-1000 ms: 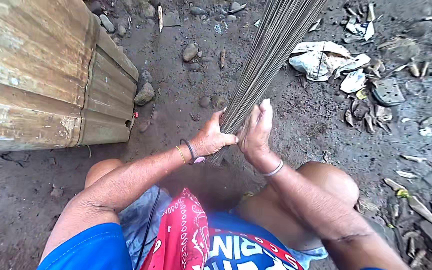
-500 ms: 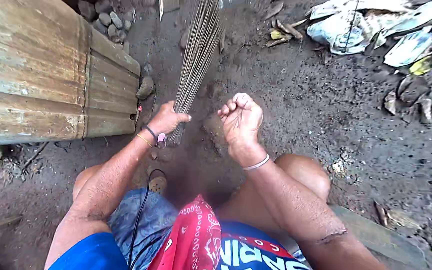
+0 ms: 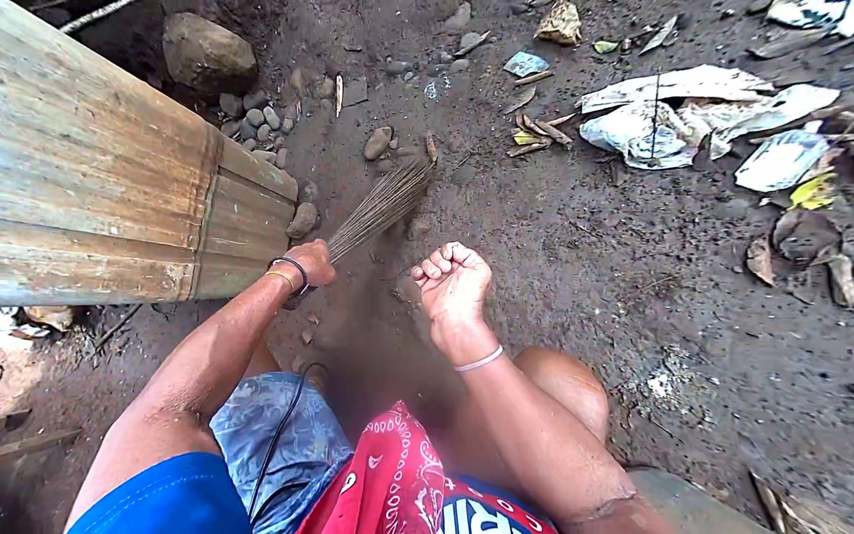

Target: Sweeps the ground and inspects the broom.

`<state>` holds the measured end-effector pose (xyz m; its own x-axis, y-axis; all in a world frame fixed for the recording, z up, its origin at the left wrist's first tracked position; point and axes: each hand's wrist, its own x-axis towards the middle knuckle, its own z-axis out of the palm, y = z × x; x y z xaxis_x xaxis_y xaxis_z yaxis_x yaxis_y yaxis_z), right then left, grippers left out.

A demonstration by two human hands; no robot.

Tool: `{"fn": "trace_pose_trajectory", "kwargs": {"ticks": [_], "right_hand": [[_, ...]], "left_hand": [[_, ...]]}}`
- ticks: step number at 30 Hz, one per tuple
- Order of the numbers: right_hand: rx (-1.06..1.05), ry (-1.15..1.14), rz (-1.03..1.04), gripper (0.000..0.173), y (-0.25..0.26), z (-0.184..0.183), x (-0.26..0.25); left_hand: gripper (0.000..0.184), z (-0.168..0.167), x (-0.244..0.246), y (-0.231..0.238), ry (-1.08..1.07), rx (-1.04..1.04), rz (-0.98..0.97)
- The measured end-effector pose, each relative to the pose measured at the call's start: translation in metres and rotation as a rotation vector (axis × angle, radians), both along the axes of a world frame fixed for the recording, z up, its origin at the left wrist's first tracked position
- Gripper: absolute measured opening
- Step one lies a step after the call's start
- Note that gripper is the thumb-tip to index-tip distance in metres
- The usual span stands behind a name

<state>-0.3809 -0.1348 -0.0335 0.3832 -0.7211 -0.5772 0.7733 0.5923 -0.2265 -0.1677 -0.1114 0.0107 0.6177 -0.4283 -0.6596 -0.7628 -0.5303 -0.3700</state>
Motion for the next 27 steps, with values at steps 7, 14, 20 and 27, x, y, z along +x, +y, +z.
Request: {"fn": "trace_pose_trajectory", "kwargs": {"ticks": [7, 14, 20, 27], "right_hand": [[-0.065, -0.012, -0.008, 0.039, -0.005, -0.012, -0.023], [-0.089, 0.014, -0.039, 0.036, -0.022, -0.038, -0.052], [0.075, 0.115, -0.219, 0.036, -0.052, -0.059, -0.077], [0.089, 0.155, -0.282, 0.042, -0.057, -0.067, -0.11]], "left_hand": [[0.046, 0.023, 0.001, -0.035, -0.088, 0.12, -0.143], [0.027, 0.038, -0.001, -0.072, -0.022, 0.293, -0.307], [0.036, 0.028, 0.032, -0.059, 0.112, 0.125, -0.261], [0.034, 0.059, 0.085, -0.014, 0.321, -0.29, -0.017]]}}
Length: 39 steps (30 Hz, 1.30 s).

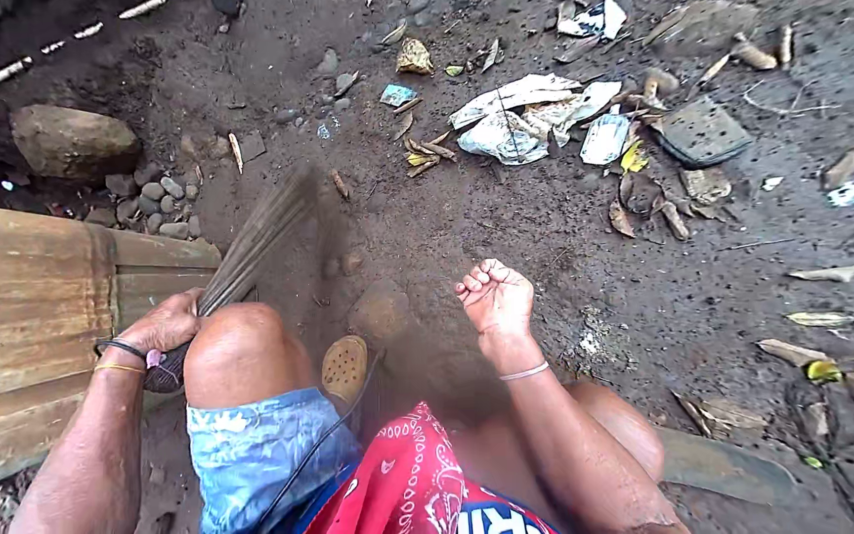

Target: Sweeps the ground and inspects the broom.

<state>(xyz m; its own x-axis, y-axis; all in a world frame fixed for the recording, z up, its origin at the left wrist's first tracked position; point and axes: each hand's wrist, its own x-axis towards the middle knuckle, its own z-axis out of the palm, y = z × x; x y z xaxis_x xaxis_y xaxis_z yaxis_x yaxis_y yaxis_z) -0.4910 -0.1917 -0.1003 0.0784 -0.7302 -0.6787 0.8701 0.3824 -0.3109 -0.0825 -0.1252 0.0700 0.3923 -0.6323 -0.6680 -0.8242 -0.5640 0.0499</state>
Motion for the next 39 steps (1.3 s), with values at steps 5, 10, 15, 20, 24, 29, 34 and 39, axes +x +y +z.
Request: {"fn": "trace_pose_trajectory", "kwargs": {"ticks": [5, 10, 15, 20, 24, 29, 34, 39], "right_hand": [[-0.061, 0.04, 0.146, 0.068, 0.012, 0.004, -0.027], [-0.165, 0.086, 0.068, 0.071, 0.035, 0.011, -0.054], [-0.135, 0.019, 0.038, 0.07, 0.038, 0.018, -0.057], [-0.098, 0.014, 0.053, 0.067, 0.038, 0.017, -0.051], [-0.114, 0.027, 0.085, 0.061, 0.04, 0.011, -0.053], [-0.188, 0.04, -0.018, 0.041, 0.035, 0.008, -0.049], [-0.07, 0.055, -0.091, 0.043, 0.02, 0.008, -0.053], [-0.037, 0.035, -0.173, 0.048, 0.019, 0.024, -0.06]], "left_hand": [[0.047, 0.01, 0.025, -0.028, -0.121, -0.084, 0.076], [0.04, 0.016, 0.003, -0.105, -0.203, -0.123, 0.097], [0.047, -0.035, -0.081, -0.148, -0.179, 0.006, -0.005], [0.029, -0.093, -0.218, -0.121, 0.246, 0.012, 0.029], [0.043, -0.091, -0.261, -0.12, 0.579, -0.116, -0.058], [0.091, -0.067, -0.234, -0.139, 0.577, -0.306, -0.107], [0.063, -0.07, -0.164, -0.177, 0.448, -0.533, 0.17], [0.029, -0.121, -0.142, -0.226, 0.469, -0.638, 0.557]]}}
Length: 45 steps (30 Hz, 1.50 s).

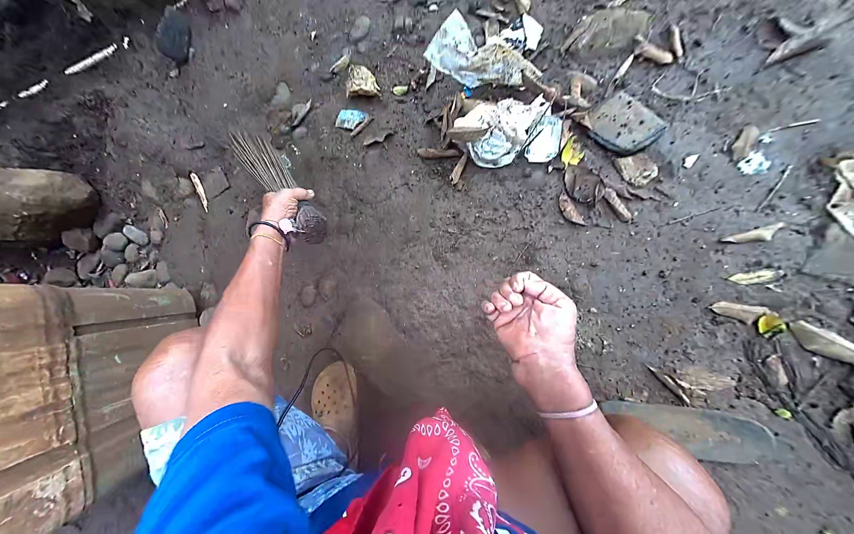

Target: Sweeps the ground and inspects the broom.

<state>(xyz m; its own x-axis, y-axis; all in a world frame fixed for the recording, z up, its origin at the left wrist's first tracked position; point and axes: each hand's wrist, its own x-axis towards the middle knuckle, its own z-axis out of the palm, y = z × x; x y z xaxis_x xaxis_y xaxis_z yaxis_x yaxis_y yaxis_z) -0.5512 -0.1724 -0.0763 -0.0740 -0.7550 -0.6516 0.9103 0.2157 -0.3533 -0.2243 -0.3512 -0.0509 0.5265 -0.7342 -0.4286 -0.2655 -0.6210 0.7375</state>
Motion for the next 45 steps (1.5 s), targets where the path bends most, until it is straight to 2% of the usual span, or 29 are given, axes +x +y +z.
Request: {"fn": "trace_pose_trajectory", "kwargs": {"ticks": [2, 5, 7, 10, 11, 13, 15, 17, 22, 26, 27, 29, 32, 34, 36, 37, 38, 40, 42, 45], "right_hand": [[-0.041, 0.004, -0.009, 0.047, 0.005, 0.0, -0.003], [-0.08, 0.004, -0.02, 0.046, 0.013, -0.001, -0.003], [-0.093, 0.011, -0.022, 0.047, 0.015, -0.002, -0.001], [-0.084, 0.024, -0.036, 0.047, 0.015, 0.0, 0.003], [-0.086, 0.027, -0.041, 0.047, 0.015, 0.001, 0.004], [-0.104, 0.034, -0.046, 0.047, 0.012, 0.001, 0.002], [-0.116, 0.036, -0.035, 0.047, 0.011, 0.0, 0.003], [-0.124, 0.036, -0.022, 0.047, 0.01, -0.002, 0.004], [-0.131, 0.059, 0.006, 0.047, 0.007, -0.004, 0.009], [-0.161, 0.065, 0.018, 0.047, 0.008, -0.004, 0.012], [-0.166, 0.059, 0.016, 0.047, 0.009, -0.003, 0.013], [-0.178, 0.05, 0.01, 0.047, 0.01, 0.0, 0.014], [-0.189, 0.061, 0.009, 0.046, 0.011, 0.002, 0.02], [-0.176, 0.087, 0.015, 0.047, 0.007, 0.003, 0.025], [-0.162, 0.107, 0.023, 0.048, 0.003, 0.003, 0.029], [-0.164, 0.113, 0.026, 0.048, 0.001, 0.002, 0.03], [-0.171, 0.116, 0.027, 0.048, -0.001, 0.001, 0.03], [-0.178, 0.119, 0.016, 0.048, -0.001, 0.001, 0.028], [-0.18, 0.123, -0.003, 0.047, 0.001, 0.002, 0.025], [-0.192, 0.126, -0.016, 0.046, 0.006, 0.004, 0.02]], "left_hand": [[0.033, -0.031, -0.026, -0.015, 0.056, 0.004, -0.031], [0.051, -0.065, -0.093, -0.035, -0.012, 0.116, -0.329], [0.07, -0.061, -0.144, -0.041, 0.023, 0.133, -0.653], [0.086, -0.036, -0.194, -0.045, 0.043, 0.033, -1.161], [0.095, -0.03, -0.201, -0.046, 0.01, -0.002, -1.283], [0.104, -0.019, -0.203, -0.048, -0.064, -0.049, -1.404], [0.105, -0.011, -0.185, -0.043, -0.123, -0.06, -1.376], [0.102, -0.008, -0.152, -0.039, -0.153, -0.082, -1.228], [0.091, -0.029, -0.036, -0.04, -0.166, -0.115, -0.613], [0.056, -0.041, 0.036, -0.04, -0.159, -0.06, -0.056], [0.047, -0.047, 0.049, -0.044, -0.157, -0.029, 0.039], [0.039, -0.057, 0.058, -0.05, -0.138, 0.039, 0.106], [0.042, -0.067, 0.026, -0.062, -0.118, 0.082, -0.036], [0.043, -0.065, -0.01, -0.07, -0.054, 0.079, -0.264], [0.049, -0.057, -0.042, -0.078, 0.059, 0.041, -0.609], [0.061, -0.05, -0.055, -0.08, 0.113, 0.02, -0.815], [0.073, -0.04, -0.068, -0.081, 0.124, -0.004, -1.022], [0.082, -0.021, -0.092, -0.079, 0.079, -0.047, -1.335], [0.082, -0.009, -0.104, -0.073, 0.066, -0.081, -1.434], [0.085, -0.015, -0.091, -0.07, 0.132, -0.118, -1.224]]}}
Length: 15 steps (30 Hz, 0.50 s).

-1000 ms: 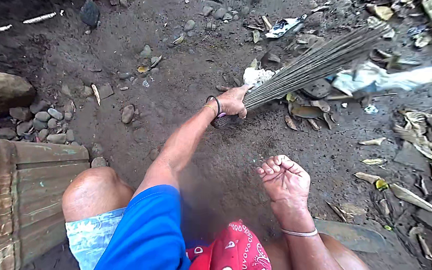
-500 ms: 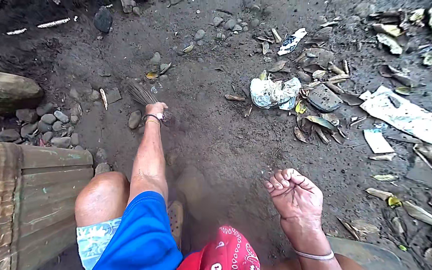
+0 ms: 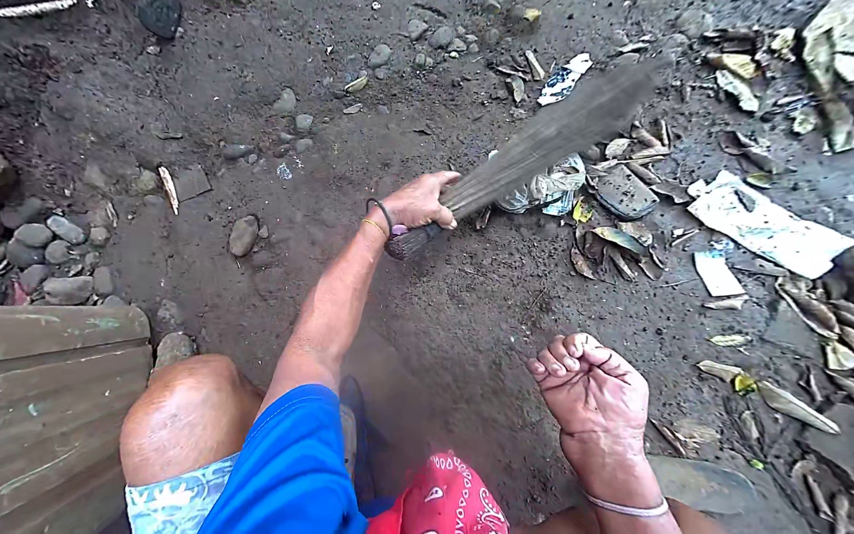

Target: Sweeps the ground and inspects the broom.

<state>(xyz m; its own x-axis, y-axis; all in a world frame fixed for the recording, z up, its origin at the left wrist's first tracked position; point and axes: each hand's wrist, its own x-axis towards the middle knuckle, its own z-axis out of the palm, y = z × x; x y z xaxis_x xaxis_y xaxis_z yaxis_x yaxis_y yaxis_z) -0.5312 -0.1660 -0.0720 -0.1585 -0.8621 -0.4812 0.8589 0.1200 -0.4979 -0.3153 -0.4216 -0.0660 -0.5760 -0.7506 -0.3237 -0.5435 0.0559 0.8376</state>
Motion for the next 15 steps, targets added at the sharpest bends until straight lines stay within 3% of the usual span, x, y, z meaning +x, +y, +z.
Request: {"fn": "trace_pose_trajectory", "kwargs": {"ticks": [6, 9, 12, 15], "right_hand": [[-0.026, -0.03, 0.026, 0.044, 0.009, 0.001, -0.009], [-0.064, -0.009, 0.03, 0.04, 0.01, 0.007, -0.008], [-0.076, 0.019, 0.025, 0.038, 0.008, 0.01, -0.003], [-0.044, 0.033, 0.034, 0.038, 0.001, 0.008, 0.002]], "left_hand": [[0.076, -0.051, 0.065, -0.039, 0.15, 0.026, 0.816], [0.04, -0.067, 0.073, -0.067, 0.149, 0.055, 1.112], [0.04, -0.08, 0.041, -0.085, 0.003, 0.118, 1.0], [0.064, -0.076, -0.025, -0.083, -0.153, 0.113, 0.518]]}}
